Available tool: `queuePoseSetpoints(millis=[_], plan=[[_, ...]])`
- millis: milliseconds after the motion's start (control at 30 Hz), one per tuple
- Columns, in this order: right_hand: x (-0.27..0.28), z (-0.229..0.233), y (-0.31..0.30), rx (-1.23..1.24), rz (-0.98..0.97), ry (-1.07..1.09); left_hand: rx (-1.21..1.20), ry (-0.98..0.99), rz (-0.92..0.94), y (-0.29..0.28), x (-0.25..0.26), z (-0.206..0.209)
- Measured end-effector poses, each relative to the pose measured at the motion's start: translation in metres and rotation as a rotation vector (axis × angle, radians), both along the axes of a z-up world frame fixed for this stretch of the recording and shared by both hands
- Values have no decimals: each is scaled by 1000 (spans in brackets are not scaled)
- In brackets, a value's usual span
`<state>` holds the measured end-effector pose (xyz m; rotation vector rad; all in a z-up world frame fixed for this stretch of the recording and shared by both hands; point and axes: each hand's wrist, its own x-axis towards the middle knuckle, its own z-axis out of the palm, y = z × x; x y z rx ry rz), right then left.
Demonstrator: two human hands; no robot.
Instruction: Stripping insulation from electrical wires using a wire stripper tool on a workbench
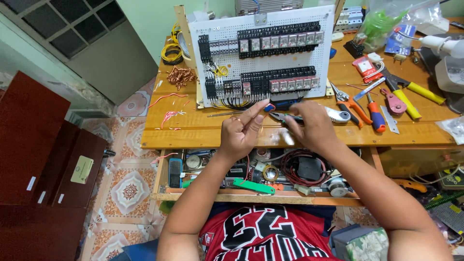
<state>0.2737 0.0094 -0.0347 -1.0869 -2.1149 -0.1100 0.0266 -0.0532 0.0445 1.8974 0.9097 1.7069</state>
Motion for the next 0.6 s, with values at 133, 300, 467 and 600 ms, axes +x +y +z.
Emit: queuePoseSetpoints(millis=[133,300,467,600], plan=[[-48,74,-35,-356,240,501,-19,-30,-47,6,2,-1],[-76,55,-35,-402,315,804,-28,-45,-34,34,-6,-46],[-68,40,-29,-116,127,558,-47,98,-56,42,-12,-59],[-58,25,-24,-71,-17,358,-89,68,-144,44,-14,-61]])
